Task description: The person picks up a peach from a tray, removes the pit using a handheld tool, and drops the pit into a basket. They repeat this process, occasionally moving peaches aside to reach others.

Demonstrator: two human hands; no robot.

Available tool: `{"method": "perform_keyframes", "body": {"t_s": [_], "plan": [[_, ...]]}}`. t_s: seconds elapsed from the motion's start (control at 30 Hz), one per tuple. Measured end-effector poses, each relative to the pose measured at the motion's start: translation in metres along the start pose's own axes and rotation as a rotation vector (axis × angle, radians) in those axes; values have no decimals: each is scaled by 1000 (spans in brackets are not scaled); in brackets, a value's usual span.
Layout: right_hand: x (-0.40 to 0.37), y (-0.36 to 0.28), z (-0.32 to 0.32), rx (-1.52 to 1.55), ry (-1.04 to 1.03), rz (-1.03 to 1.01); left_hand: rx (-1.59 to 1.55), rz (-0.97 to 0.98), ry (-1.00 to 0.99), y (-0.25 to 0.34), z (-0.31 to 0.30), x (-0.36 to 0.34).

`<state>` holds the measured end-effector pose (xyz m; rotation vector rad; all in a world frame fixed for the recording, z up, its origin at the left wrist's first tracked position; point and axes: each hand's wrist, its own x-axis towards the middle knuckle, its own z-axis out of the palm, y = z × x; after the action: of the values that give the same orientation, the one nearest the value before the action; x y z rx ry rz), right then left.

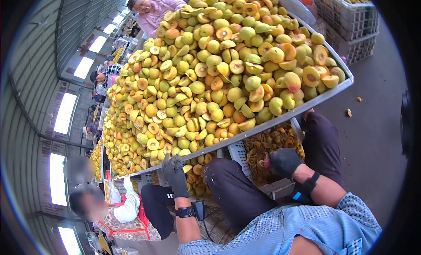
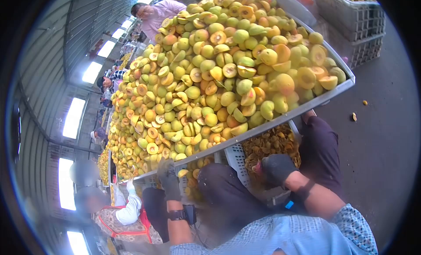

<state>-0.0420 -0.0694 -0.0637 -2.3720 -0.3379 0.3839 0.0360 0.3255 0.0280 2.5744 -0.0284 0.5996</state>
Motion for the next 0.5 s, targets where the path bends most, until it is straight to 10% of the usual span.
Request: {"method": "perform_keyframes", "body": {"t_s": [0.13, 0.5], "plan": [[19, 2, 18, -20, 132, 145, 180, 394, 37, 1, 54, 53], [31, 15, 60, 46, 26, 89, 398, 560, -452, 56, 169, 167]]}}
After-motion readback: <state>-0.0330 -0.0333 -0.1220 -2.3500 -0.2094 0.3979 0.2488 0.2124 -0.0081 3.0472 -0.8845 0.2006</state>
